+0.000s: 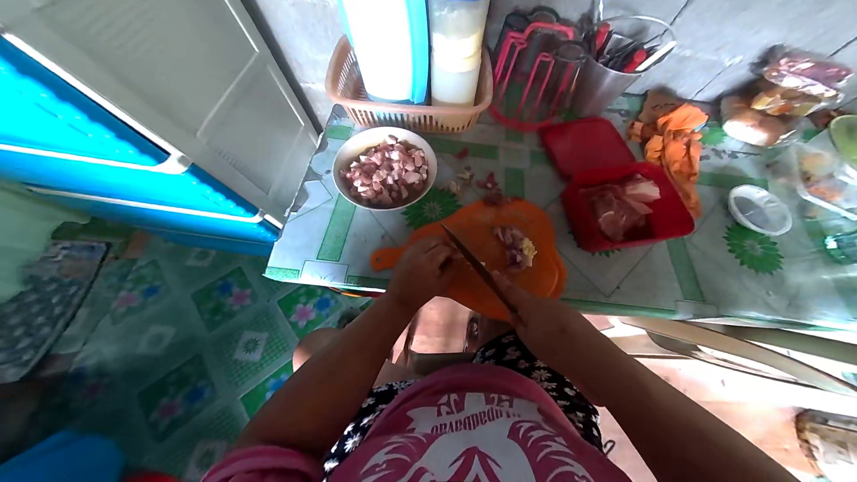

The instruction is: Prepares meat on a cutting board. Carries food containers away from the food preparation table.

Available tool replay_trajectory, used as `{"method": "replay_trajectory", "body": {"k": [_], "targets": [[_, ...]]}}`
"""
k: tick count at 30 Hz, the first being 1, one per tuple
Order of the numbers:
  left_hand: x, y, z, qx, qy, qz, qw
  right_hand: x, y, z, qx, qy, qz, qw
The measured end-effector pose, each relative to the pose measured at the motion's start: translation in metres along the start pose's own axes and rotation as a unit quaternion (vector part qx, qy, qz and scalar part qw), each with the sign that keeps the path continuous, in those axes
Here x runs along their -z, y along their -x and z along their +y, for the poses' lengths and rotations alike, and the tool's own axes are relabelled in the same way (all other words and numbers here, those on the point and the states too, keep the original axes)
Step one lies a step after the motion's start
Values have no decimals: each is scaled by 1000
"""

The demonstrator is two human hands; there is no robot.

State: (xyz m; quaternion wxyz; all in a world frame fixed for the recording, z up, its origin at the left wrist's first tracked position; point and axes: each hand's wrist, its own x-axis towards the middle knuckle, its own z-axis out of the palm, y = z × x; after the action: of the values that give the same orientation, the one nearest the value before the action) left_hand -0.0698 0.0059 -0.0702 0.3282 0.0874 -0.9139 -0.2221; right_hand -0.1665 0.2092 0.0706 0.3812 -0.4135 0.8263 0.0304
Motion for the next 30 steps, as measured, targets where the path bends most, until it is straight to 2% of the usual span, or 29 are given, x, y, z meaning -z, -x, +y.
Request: {"method": "replay_trajectory", "body": {"k": [4,9,13,20,26,30], "targets": [[0,-2,-2,13,7,-11,1000,-4,-11,-7,-15,27,-7,1000],[4,-6,-1,20,8,-36,999,8,-42,-17,20,15,-4,1000],[2,-4,0,1,-5,-20,1000,9,-61,-25,33,29,17,999],[2,-6,3,68,-10,-9,998,-16,-24,4,17,32,7,999],[-1,-1,1,13,-14,24,1000,22,-33,17,58,-44,-26,997],[-3,3,0,-5,-20,40,999,19,-35,23,73,-74,-10,995]]}}
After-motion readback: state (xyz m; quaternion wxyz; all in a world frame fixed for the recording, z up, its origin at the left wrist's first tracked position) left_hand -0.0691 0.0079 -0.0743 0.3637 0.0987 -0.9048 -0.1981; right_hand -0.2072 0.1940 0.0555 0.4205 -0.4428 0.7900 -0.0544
